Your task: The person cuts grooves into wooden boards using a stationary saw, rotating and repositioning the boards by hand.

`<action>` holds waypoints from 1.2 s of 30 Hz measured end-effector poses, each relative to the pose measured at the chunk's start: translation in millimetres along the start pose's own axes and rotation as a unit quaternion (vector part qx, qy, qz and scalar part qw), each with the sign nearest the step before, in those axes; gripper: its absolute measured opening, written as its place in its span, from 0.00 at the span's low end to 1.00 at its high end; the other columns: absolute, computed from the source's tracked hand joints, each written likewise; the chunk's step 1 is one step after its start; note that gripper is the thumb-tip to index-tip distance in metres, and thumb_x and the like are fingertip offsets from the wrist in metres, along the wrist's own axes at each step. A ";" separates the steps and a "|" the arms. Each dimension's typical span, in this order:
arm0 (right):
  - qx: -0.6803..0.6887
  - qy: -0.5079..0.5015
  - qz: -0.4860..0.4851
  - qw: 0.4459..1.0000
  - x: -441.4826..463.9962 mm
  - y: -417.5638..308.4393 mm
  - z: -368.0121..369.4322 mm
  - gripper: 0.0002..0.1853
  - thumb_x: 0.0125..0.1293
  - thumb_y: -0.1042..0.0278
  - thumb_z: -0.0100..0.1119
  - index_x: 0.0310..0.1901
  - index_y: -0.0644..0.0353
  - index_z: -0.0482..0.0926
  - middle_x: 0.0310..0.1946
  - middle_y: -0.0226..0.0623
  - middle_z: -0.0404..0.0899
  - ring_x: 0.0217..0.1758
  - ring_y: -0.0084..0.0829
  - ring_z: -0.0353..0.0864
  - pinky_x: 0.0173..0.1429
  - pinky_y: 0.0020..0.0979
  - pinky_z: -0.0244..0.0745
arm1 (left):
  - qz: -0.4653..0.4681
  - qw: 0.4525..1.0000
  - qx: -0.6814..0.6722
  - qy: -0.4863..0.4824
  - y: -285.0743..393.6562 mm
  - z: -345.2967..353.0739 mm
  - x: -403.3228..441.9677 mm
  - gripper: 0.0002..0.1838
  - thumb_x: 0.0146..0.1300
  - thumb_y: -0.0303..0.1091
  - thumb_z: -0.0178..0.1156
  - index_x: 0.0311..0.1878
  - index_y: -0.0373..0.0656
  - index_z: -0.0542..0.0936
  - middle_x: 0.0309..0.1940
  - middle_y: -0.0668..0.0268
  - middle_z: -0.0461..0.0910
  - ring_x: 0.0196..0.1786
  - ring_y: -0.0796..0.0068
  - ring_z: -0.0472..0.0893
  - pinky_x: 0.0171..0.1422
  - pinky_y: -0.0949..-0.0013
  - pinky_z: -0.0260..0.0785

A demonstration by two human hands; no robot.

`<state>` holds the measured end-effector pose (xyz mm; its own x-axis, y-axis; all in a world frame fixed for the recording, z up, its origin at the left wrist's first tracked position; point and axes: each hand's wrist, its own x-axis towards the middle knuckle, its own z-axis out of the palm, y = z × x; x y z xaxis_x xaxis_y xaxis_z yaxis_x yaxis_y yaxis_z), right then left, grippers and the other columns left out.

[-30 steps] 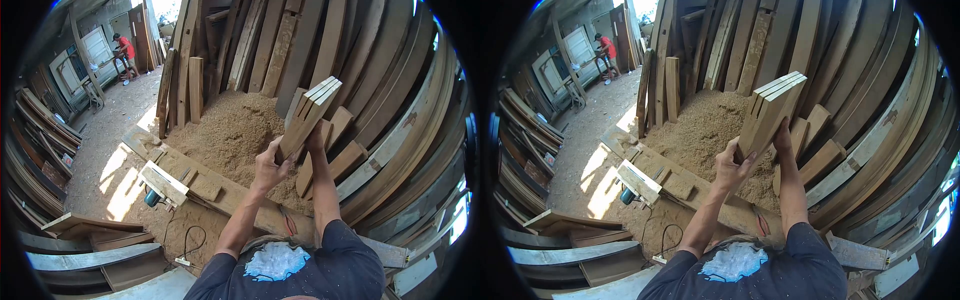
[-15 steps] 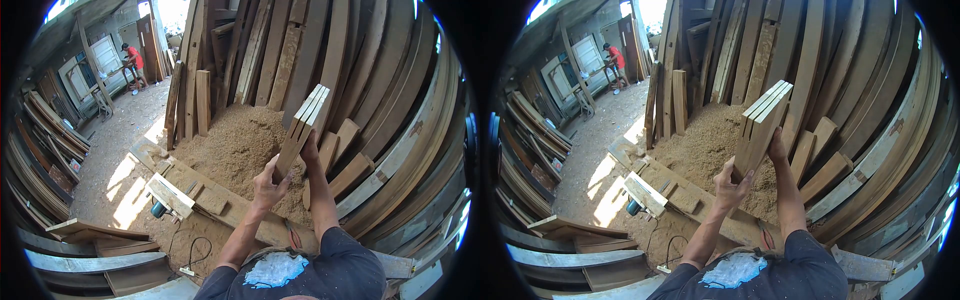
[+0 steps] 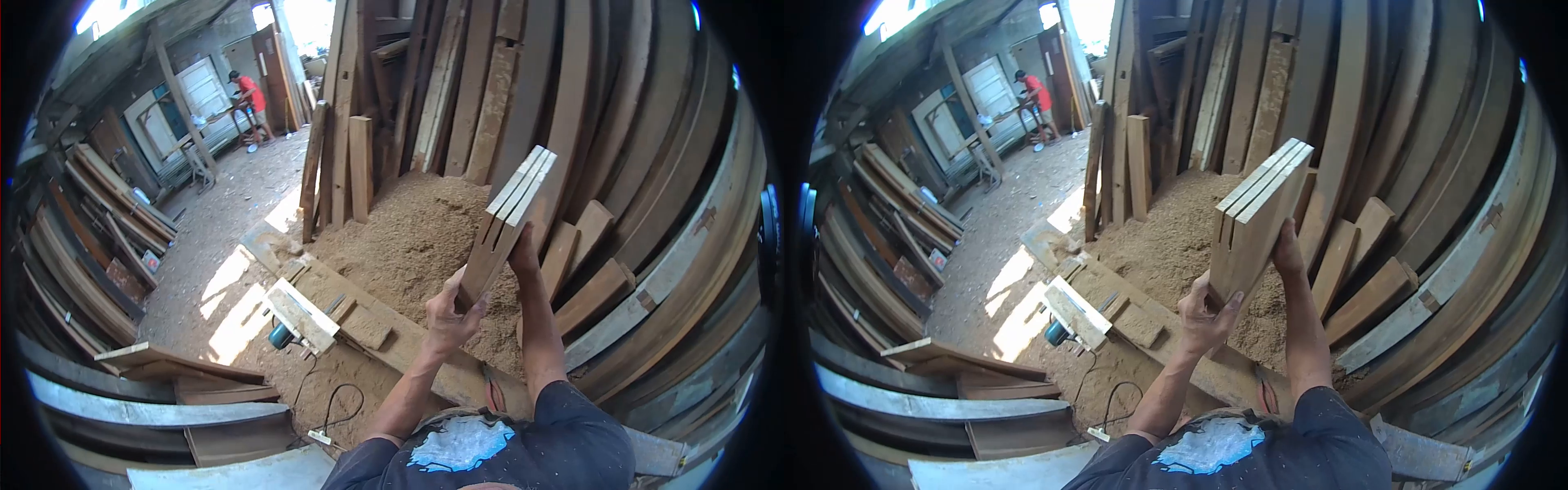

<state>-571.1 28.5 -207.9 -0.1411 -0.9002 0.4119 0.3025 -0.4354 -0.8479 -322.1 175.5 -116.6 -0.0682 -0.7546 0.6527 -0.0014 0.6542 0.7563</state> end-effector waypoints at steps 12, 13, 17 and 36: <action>-0.137 -0.042 0.032 0.989 -73.1 -55.7 10.6 0.42 0.72 0.34 0.56 0.69 0.69 0.69 0.63 0.41 0.77 0.67 0.35 0.74 0.73 0.39 0.67 | -0.073 0.985 -0.154 0.012 -49.8 -22.4 3.8 0.27 0.69 0.33 0.70 0.67 0.36 0.73 0.50 0.63 0.85 0.51 0.79 0.83 0.57 0.73 0.75; -0.115 -0.046 0.060 0.990 -84.3 -55.1 9.2 0.40 0.70 0.39 0.61 0.68 0.69 0.71 0.61 0.40 0.78 0.65 0.34 0.76 0.71 0.38 0.68 | -0.083 0.981 -0.177 0.017 -52.6 -23.0 2.5 0.27 0.70 0.35 0.70 0.67 0.36 0.73 0.51 0.65 0.85 0.53 0.79 0.82 0.59 0.73 0.73; -0.057 -0.179 0.154 0.970 -117.5 -57.2 -3.9 0.35 0.64 0.53 0.72 0.67 0.67 0.73 0.59 0.36 0.80 0.64 0.33 0.77 0.69 0.37 0.72 | -0.065 0.977 -0.203 0.014 -60.1 -28.3 5.7 0.31 0.74 0.46 0.66 0.69 0.35 0.70 0.57 0.65 0.80 0.59 0.79 0.77 0.65 0.71 0.68; -0.139 -0.153 0.280 0.937 -148.8 -22.4 75.2 0.27 0.62 0.69 0.74 0.62 0.68 0.79 0.53 0.39 0.86 0.55 0.27 0.83 0.61 0.33 0.78 | -0.042 0.992 -0.027 0.113 -139.2 -93.0 51.8 0.38 0.80 0.65 0.38 0.62 0.33 0.72 0.50 0.58 0.79 0.52 0.70 0.78 0.59 0.65 0.71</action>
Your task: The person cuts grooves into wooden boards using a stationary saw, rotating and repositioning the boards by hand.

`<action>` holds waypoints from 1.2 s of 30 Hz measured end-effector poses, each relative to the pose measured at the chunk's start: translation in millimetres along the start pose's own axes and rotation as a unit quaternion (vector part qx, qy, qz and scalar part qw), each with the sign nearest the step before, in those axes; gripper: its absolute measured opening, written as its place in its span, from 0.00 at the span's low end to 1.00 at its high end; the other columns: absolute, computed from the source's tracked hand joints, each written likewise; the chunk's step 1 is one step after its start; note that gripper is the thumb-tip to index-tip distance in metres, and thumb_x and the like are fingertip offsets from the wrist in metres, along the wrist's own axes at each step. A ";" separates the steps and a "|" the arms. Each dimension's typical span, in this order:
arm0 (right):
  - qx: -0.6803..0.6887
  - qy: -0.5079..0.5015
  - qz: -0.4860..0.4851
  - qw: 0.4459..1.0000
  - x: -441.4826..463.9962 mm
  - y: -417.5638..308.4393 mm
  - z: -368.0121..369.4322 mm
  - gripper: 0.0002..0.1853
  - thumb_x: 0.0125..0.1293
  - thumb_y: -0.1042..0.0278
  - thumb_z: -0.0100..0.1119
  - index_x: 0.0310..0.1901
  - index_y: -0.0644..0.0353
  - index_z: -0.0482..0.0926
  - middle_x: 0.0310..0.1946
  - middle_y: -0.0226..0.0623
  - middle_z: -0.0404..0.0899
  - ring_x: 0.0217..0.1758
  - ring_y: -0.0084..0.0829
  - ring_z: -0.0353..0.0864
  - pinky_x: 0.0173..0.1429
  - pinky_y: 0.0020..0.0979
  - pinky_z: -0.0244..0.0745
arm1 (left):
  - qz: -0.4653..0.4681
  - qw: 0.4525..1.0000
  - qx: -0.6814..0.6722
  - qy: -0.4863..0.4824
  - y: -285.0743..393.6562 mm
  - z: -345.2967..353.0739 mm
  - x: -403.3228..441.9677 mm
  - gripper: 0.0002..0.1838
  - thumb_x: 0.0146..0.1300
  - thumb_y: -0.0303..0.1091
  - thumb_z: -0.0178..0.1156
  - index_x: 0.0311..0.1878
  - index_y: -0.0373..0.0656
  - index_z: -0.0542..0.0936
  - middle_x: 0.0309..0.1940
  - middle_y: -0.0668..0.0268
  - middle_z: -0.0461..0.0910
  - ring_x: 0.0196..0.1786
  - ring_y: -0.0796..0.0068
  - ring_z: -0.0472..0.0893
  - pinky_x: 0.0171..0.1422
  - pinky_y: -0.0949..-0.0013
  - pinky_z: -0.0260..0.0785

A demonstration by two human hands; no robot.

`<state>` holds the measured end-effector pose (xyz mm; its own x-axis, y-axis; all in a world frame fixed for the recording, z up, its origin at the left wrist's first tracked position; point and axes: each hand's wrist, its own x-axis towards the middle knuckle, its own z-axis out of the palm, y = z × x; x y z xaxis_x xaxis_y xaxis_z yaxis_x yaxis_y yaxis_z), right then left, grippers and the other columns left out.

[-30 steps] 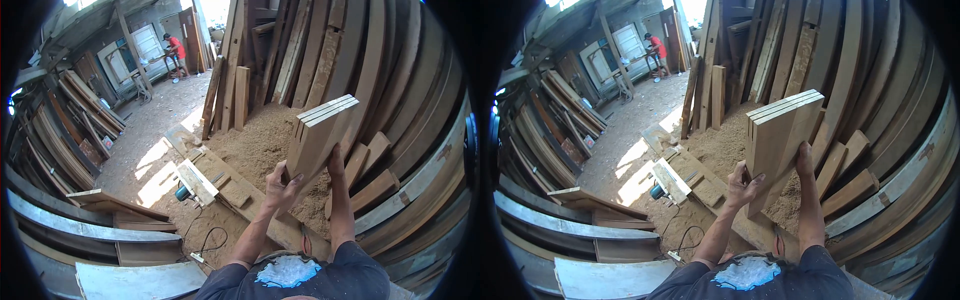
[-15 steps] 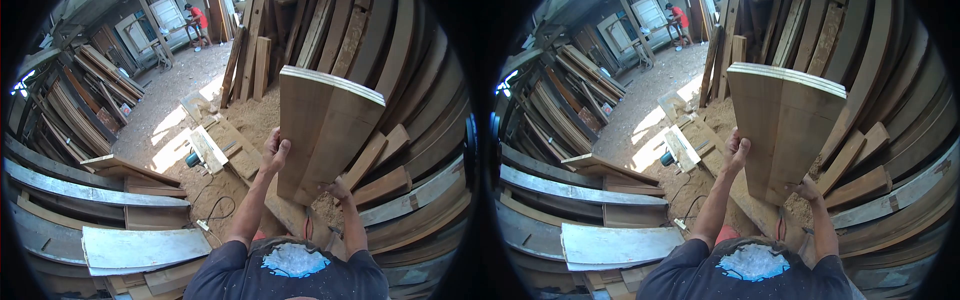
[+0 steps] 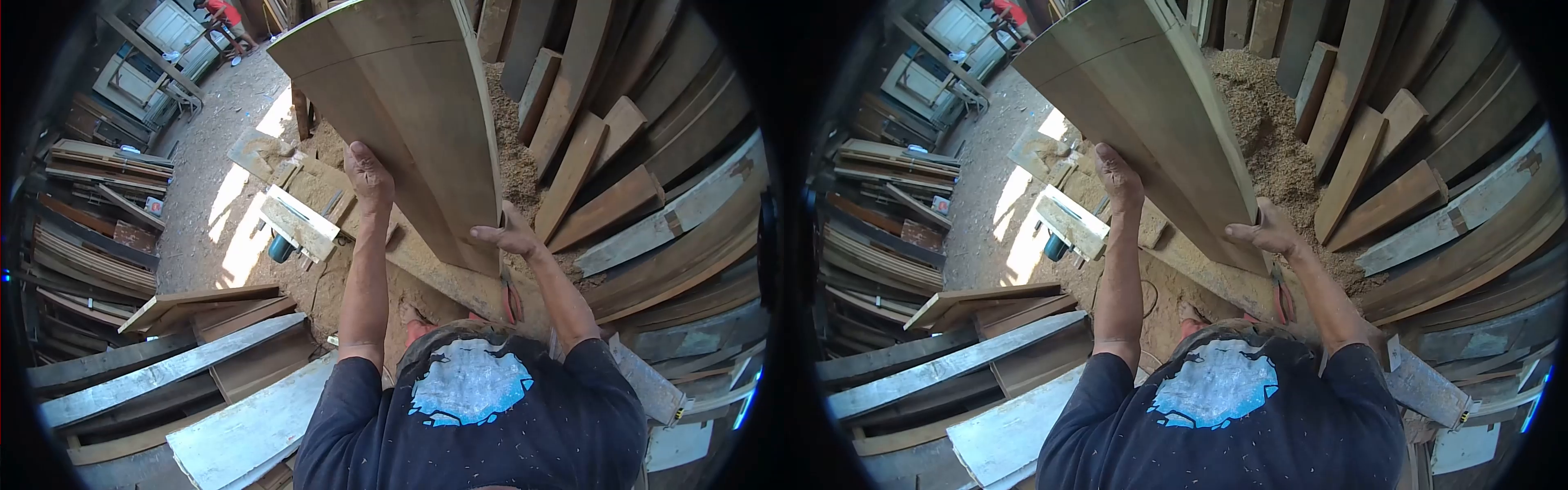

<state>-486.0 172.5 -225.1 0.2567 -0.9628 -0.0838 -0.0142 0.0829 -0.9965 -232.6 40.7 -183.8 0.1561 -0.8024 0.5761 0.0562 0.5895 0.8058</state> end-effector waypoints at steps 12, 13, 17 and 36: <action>-0.094 -0.015 -0.008 0.995 1.5 17.0 22.7 0.20 0.61 0.70 0.73 0.54 0.68 0.83 0.46 0.35 0.88 0.47 0.23 0.84 0.54 0.30 0.80 | -0.026 0.996 -0.076 0.027 10.3 -42.9 -22.5 0.37 0.78 0.64 0.50 0.68 0.36 0.70 0.55 0.60 0.79 0.57 0.72 0.78 0.61 0.66 0.72; -0.092 -0.010 -0.001 0.996 0.2 15.1 25.1 0.19 0.61 0.71 0.73 0.53 0.68 0.83 0.46 0.35 0.88 0.47 0.22 0.84 0.53 0.29 0.80 | -0.076 0.991 -0.112 -0.007 2.6 -50.1 -34.6 0.39 0.75 0.65 0.54 0.69 0.36 0.70 0.56 0.61 0.80 0.57 0.72 0.78 0.61 0.67 0.72; -0.091 -0.005 -0.047 0.995 -0.3 6.2 33.2 0.17 0.61 0.75 0.72 0.52 0.68 0.83 0.45 0.33 0.88 0.47 0.21 0.83 0.51 0.29 0.80 | -0.139 0.972 -0.187 -0.015 -9.7 -49.7 -71.1 0.40 0.68 0.66 0.62 0.63 0.34 0.76 0.56 0.58 0.84 0.57 0.67 0.84 0.61 0.63 0.78; 0.206 0.378 -0.407 0.806 -199.3 -88.7 -158.7 0.39 0.69 0.40 0.67 0.69 0.64 0.70 0.66 0.44 0.73 0.69 0.38 0.73 0.74 0.48 0.70 | 0.091 0.962 0.185 -0.180 103.5 121.1 -126.7 0.39 0.39 0.64 0.83 0.42 0.40 0.81 0.31 0.61 0.80 0.35 0.58 0.83 0.42 0.60 0.74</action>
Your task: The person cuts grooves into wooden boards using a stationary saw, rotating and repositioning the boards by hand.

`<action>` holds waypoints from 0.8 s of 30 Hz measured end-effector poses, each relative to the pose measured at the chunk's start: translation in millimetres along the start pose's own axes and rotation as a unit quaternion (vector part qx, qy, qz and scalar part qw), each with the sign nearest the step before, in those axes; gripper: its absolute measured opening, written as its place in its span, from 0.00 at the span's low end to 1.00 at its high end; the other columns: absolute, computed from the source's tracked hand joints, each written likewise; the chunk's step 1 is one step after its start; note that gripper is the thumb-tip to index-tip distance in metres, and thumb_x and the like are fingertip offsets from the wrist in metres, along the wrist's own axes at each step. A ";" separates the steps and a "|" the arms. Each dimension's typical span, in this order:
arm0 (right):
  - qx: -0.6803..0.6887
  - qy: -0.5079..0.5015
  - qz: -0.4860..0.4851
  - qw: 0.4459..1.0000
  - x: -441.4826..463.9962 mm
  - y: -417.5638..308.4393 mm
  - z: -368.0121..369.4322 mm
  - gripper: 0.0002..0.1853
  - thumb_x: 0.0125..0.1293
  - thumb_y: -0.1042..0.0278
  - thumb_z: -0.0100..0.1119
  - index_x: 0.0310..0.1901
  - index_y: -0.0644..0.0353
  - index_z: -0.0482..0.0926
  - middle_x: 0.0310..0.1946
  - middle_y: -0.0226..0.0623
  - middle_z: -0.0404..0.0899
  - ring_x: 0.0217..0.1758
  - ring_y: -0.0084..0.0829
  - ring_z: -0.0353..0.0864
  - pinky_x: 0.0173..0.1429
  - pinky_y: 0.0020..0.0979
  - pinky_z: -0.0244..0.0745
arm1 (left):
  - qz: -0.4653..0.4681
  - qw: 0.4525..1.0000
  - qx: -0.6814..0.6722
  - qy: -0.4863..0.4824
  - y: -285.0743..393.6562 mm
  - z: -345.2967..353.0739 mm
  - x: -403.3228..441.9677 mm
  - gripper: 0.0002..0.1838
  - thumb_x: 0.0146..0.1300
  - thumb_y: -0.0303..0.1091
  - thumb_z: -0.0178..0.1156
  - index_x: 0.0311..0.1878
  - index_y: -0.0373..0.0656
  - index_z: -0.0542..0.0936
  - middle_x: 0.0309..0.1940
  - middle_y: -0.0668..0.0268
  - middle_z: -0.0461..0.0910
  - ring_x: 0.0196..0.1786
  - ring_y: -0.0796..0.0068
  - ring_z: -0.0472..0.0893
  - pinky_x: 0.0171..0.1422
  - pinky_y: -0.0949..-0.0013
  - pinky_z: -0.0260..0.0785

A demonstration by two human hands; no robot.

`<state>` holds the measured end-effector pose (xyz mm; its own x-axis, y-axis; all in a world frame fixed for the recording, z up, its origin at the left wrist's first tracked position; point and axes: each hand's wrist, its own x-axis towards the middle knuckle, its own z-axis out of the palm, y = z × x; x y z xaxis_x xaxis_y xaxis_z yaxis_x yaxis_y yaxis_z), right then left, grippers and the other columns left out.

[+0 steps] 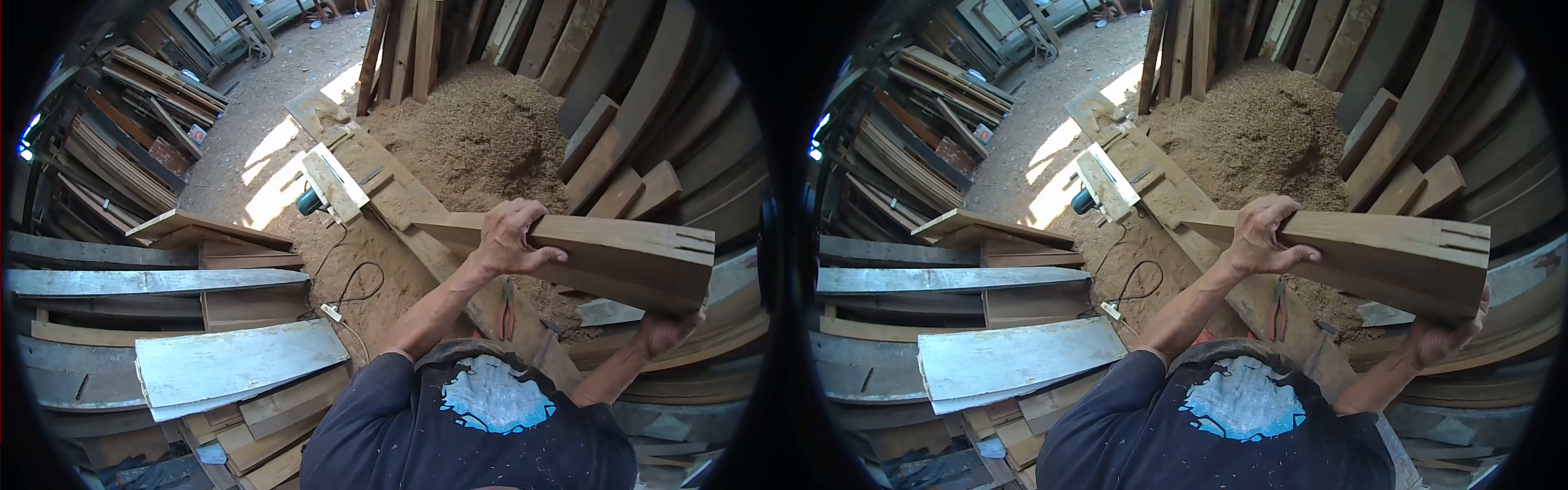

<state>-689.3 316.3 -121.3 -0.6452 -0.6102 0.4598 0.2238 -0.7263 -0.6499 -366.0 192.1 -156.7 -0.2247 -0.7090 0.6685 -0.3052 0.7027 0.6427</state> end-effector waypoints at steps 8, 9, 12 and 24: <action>-0.498 -0.156 -0.056 0.851 11.1 -94.7 -17.9 0.45 0.69 0.27 0.57 0.64 0.71 0.74 0.58 0.41 0.76 0.62 0.35 0.75 0.69 0.39 0.68 | 0.063 0.996 0.026 -0.055 25.4 40.1 -16.5 0.39 0.40 0.71 0.77 0.41 0.46 0.81 0.30 0.69 0.79 0.36 0.68 0.81 0.48 0.62 0.63; -0.522 -0.198 -0.077 0.826 7.6 -100.1 -2.6 0.46 0.67 0.27 0.60 0.63 0.70 0.74 0.58 0.40 0.76 0.62 0.33 0.75 0.70 0.37 0.67 | 0.064 0.995 0.027 -0.070 27.1 41.8 -17.8 0.39 0.41 0.72 0.76 0.41 0.46 0.81 0.30 0.69 0.79 0.36 0.68 0.80 0.49 0.62 0.63; -0.560 -0.212 -0.013 0.801 9.4 -105.8 -13.1 0.48 0.53 0.29 0.75 0.60 0.67 0.75 0.53 0.36 0.76 0.57 0.31 0.75 0.67 0.33 0.68 | 0.073 0.994 0.035 -0.069 30.2 51.2 -23.8 0.39 0.41 0.74 0.75 0.42 0.48 0.81 0.30 0.69 0.78 0.37 0.67 0.80 0.52 0.61 0.62; -0.502 -0.149 0.064 0.849 18.3 -93.3 -49.6 0.37 0.59 0.40 0.78 0.56 0.65 0.77 0.48 0.33 0.78 0.52 0.27 0.75 0.62 0.31 0.69 | -0.627 0.556 -0.537 -0.093 -81.6 94.3 -257.7 0.41 0.65 0.79 0.52 0.49 0.44 0.77 0.41 0.66 0.81 0.44 0.69 0.80 0.54 0.60 0.73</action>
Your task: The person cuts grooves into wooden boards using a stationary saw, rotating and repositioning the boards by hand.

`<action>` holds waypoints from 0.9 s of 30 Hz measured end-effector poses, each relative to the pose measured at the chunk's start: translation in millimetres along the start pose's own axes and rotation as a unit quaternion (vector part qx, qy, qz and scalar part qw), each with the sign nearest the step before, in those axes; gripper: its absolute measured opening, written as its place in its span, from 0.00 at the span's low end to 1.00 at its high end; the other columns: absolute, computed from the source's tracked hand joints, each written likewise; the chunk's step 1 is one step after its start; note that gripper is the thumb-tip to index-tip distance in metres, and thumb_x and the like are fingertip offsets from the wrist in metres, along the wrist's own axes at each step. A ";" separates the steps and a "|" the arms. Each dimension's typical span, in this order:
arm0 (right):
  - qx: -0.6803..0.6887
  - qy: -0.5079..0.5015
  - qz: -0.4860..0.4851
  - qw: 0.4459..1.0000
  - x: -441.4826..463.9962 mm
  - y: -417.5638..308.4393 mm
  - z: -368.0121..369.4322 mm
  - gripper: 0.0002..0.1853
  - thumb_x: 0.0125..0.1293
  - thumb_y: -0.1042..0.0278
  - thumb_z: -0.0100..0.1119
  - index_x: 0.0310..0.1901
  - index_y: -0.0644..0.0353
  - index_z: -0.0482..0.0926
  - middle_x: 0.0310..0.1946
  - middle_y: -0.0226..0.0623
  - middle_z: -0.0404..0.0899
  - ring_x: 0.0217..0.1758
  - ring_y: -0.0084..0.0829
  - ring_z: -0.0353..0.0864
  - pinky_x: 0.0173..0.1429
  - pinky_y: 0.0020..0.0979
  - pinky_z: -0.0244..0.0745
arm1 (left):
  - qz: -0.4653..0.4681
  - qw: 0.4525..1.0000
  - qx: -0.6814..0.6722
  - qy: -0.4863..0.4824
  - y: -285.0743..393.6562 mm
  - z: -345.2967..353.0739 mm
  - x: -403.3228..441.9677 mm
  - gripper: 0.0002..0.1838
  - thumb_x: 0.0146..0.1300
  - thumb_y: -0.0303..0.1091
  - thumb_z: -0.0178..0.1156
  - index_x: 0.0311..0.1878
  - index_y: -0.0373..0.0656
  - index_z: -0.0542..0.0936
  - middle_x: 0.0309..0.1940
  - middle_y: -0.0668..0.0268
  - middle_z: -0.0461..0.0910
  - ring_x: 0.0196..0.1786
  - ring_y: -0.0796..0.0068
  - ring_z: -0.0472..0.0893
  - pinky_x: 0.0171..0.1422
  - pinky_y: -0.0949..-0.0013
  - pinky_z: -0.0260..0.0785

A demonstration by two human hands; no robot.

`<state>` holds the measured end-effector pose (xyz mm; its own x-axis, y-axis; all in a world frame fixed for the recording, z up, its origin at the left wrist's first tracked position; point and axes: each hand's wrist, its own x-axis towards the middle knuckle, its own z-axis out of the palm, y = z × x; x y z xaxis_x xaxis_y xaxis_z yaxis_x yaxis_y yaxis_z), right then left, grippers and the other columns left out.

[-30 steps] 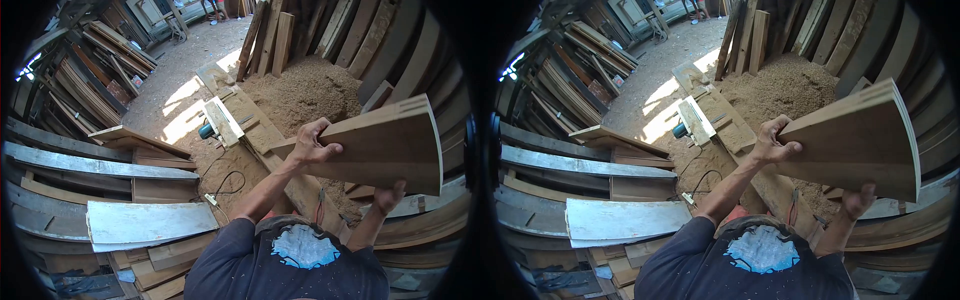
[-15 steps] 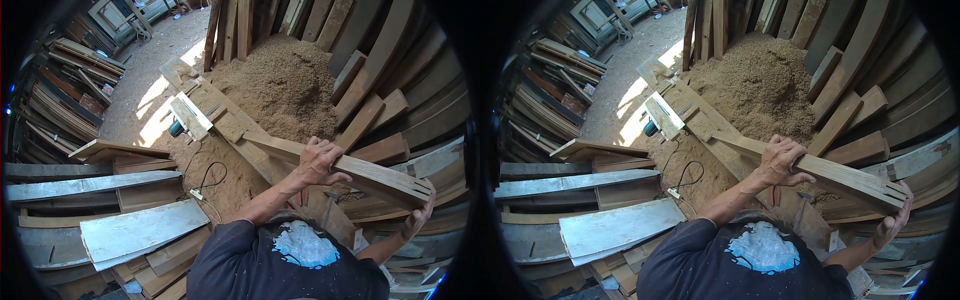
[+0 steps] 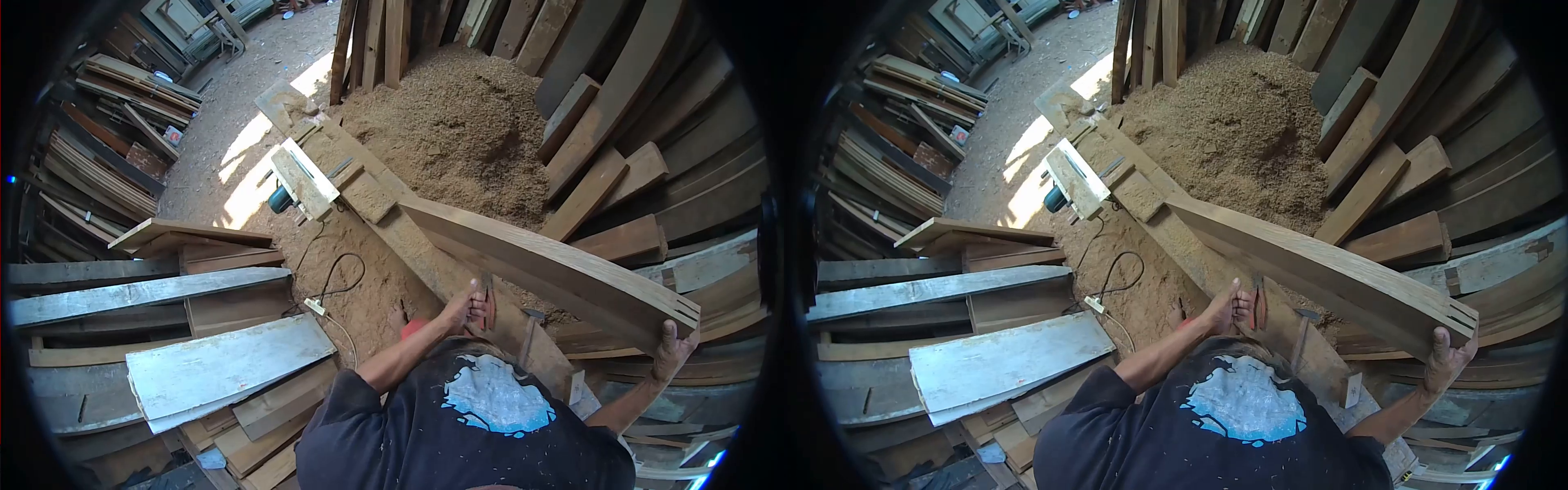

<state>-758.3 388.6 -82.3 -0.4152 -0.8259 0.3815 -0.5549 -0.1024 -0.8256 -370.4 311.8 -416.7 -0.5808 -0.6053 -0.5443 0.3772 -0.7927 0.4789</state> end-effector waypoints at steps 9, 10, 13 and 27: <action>0.001 -0.028 -0.013 1.000 -22.8 5.4 -11.9 0.42 0.57 0.31 0.76 0.53 0.67 0.77 0.44 0.31 0.75 0.50 0.27 0.73 0.60 0.32 0.68 | 0.129 0.859 -0.487 0.092 16.2 104.7 87.1 0.66 0.51 0.94 0.43 0.82 0.51 0.57 0.80 0.54 0.59 0.79 0.47 0.62 0.76 0.32 0.60; 0.001 -0.037 -0.017 0.999 -27.1 12.5 -17.3 0.44 0.56 0.29 0.75 0.53 0.67 0.77 0.44 0.31 0.75 0.50 0.27 0.73 0.59 0.32 0.68 | 0.134 0.852 -0.495 0.107 20.0 104.5 87.8 0.66 0.50 0.94 0.43 0.82 0.51 0.57 0.80 0.55 0.59 0.79 0.46 0.62 0.76 0.32 0.60; 0.109 -0.157 0.037 0.981 -33.2 8.1 -23.1 0.52 0.53 0.15 0.64 0.52 0.67 0.76 0.46 0.37 0.74 0.51 0.33 0.74 0.60 0.37 0.69 | 0.174 0.860 -0.461 0.135 13.1 86.2 89.4 0.67 0.50 0.95 0.40 0.82 0.51 0.56 0.80 0.55 0.59 0.78 0.45 0.63 0.76 0.32 0.60; 0.165 -0.654 0.338 0.657 -79.1 69.2 204.5 0.44 0.76 0.30 0.48 0.75 0.64 0.63 0.67 0.42 0.74 0.67 0.30 0.73 0.73 0.36 0.67 | 0.244 0.909 -0.336 0.013 42.6 -28.1 46.5 0.45 0.60 0.85 0.49 0.56 0.50 0.78 0.36 0.61 0.82 0.37 0.58 0.84 0.48 0.47 0.80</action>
<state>-616.4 333.4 -254.5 0.6072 -0.4925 -0.6235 -0.2868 0.5959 -0.7501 -361.1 247.8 -441.0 -0.2109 -0.8917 -0.4005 0.9467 -0.2884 0.1435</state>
